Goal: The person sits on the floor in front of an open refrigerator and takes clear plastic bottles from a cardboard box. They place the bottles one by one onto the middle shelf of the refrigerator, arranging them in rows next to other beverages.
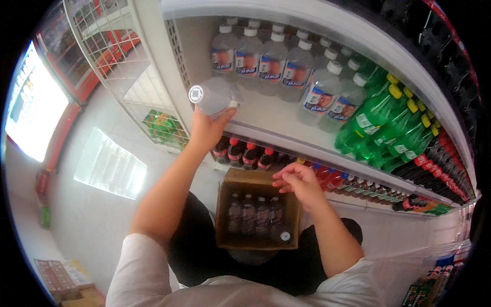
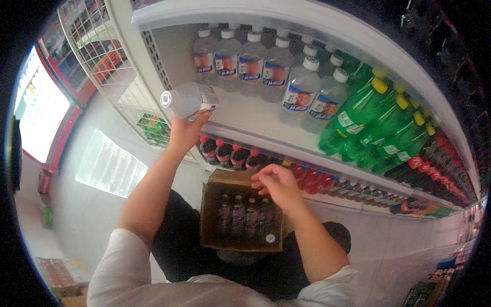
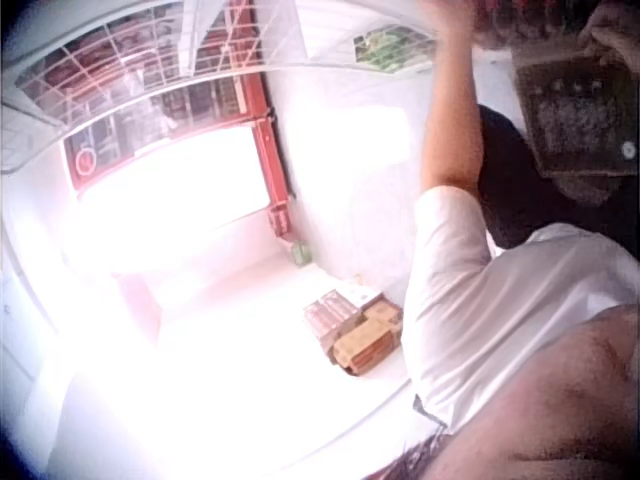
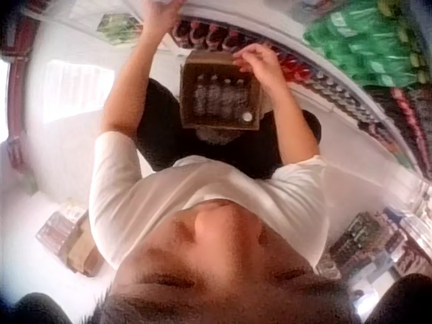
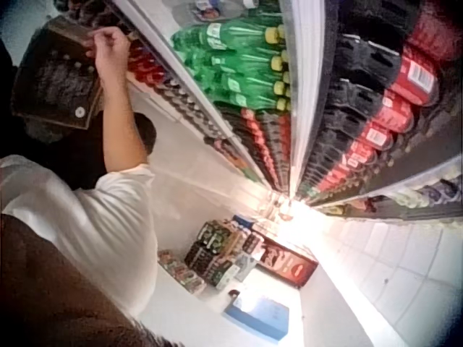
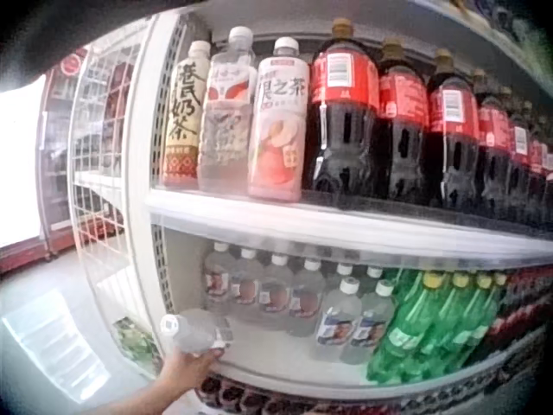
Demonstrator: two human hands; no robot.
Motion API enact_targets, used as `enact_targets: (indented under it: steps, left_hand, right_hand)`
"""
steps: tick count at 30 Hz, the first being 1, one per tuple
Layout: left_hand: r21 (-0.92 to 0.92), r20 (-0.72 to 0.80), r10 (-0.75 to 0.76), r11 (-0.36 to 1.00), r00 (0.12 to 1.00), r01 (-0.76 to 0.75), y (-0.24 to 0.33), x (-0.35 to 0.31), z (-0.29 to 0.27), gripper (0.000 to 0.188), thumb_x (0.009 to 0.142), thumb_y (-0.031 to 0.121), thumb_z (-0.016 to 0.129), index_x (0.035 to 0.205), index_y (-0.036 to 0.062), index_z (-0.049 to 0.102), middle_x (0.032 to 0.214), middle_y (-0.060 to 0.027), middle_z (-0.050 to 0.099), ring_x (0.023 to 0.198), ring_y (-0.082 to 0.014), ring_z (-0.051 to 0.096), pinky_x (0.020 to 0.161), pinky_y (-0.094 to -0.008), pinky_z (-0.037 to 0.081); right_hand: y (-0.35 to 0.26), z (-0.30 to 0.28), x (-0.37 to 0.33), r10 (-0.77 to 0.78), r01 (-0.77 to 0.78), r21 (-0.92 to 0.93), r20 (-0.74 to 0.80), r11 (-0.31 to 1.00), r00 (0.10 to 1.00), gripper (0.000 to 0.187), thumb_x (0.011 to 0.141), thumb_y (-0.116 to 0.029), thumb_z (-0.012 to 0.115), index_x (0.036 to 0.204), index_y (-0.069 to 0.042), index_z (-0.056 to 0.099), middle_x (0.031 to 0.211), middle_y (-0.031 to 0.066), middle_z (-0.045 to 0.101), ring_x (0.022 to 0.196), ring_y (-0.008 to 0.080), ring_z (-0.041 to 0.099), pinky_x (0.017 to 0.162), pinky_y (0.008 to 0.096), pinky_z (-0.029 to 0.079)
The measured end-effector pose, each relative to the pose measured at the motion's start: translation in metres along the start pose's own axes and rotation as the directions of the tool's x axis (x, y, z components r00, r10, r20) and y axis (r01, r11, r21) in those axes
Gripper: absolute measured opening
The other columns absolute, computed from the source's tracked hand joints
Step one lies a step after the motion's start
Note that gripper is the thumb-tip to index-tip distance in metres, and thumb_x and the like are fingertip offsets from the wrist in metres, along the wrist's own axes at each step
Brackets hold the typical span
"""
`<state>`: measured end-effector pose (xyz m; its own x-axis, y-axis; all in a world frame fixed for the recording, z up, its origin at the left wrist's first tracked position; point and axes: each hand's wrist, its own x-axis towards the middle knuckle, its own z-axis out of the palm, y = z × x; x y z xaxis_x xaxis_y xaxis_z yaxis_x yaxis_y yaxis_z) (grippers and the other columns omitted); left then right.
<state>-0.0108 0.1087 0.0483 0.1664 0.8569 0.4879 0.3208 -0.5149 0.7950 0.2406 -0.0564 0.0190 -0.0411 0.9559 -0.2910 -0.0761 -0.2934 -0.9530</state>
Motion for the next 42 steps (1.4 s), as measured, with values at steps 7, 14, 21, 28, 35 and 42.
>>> enact_targets:
  steps: [7, 14, 21, 28, 35, 42]
  left_hand:
    - [-0.219, 0.139, 0.158, 0.968, 0.978, -0.126, 0.020, 0.044, 0.029, 0.061, 0.087, 0.012, 0.077, 0.136, 0.0000, 0.043, 0.121, -0.0182, 0.066, 0.114, -0.0285, 0.064, 0.100, -0.0387, 0.047]
    - [-0.263, 0.324, 0.102, 0.965, 0.941, -0.013, 0.019, 0.064, 0.075, 0.069, 0.087, 0.024, 0.080, 0.140, 0.0001, 0.041, 0.124, -0.0234, 0.066, 0.116, -0.0372, 0.065, 0.097, -0.0442, 0.050]
    - [0.255, 0.415, -0.179, 0.964, 0.892, 0.075, 0.056, 0.047, 0.092, 0.048, 0.094, 0.009, 0.066, 0.138, 0.0013, 0.046, 0.123, -0.0194, 0.066, 0.108, -0.0315, 0.069, 0.093, -0.0406, 0.056]
    - [0.153, 0.231, 0.347, 0.909, 0.909, -0.386, 0.062, -0.024, 0.047, 0.046, 0.089, 0.003, 0.066, 0.133, 0.0035, 0.054, 0.126, -0.0194, 0.064, 0.114, -0.0379, 0.064, 0.093, -0.0423, 0.055]
    - [-0.010, 0.617, 0.343, 0.904, 0.708, -0.428, 0.043, -0.080, 0.024, 0.028, 0.086, 0.007, 0.066, 0.114, 0.0021, 0.063, 0.115, -0.0166, 0.066, 0.105, -0.0377, 0.065, 0.087, -0.0451, 0.055]
    - [0.056, 0.725, 0.233, 0.918, 0.648, -0.393, 0.030, -0.081, 0.011, 0.020, 0.089, 0.014, 0.067, 0.105, 0.0034, 0.063, 0.098, -0.0148, 0.065, 0.094, -0.0387, 0.066, 0.077, -0.0490, 0.054]
  right_hand:
    - [0.012, -0.003, 0.001, 0.011, 0.006, -0.171, 0.100, 0.985, 0.995, 0.015, 0.100, -0.014, 0.061, 0.109, -0.002, 0.066, 0.105, 0.0095, 0.072, 0.095, 0.0183, 0.070, 0.075, 0.0318, 0.057]
    - [0.029, 0.007, -0.006, 0.062, 0.213, -0.574, 0.420, 0.791, 0.905, 0.028, 0.096, -0.025, 0.067, 0.115, -0.004, 0.066, 0.104, 0.0144, 0.073, 0.099, 0.0283, 0.070, 0.087, 0.0406, 0.055]
    - [0.054, 0.030, -0.019, 0.546, 0.283, -0.910, 0.409, 0.303, 0.732, 0.041, 0.094, -0.032, 0.066, 0.126, -0.006, 0.065, 0.123, 0.0214, 0.067, 0.114, 0.0373, 0.065, 0.095, 0.0478, 0.052]
    - [0.118, 0.040, -0.029, 0.735, 0.373, -0.924, 0.309, 0.082, 0.604, 0.042, 0.086, -0.017, 0.068, 0.126, -0.005, 0.068, 0.125, 0.0198, 0.068, 0.114, 0.0367, 0.066, 0.095, 0.0472, 0.053]
    - [0.187, 0.032, -0.017, 0.802, 0.249, -0.969, 0.143, -0.007, 0.580, 0.036, 0.078, -0.010, 0.073, 0.114, -0.007, 0.076, 0.121, 0.0176, 0.071, 0.109, 0.0362, 0.069, 0.088, 0.0497, 0.055]
    - [0.157, 0.057, -0.008, 0.922, 0.486, -0.863, 0.067, -0.139, 0.382, 0.039, 0.082, -0.015, 0.074, 0.121, -0.009, 0.074, 0.128, 0.0158, 0.068, 0.110, 0.0338, 0.066, 0.090, 0.0464, 0.055]
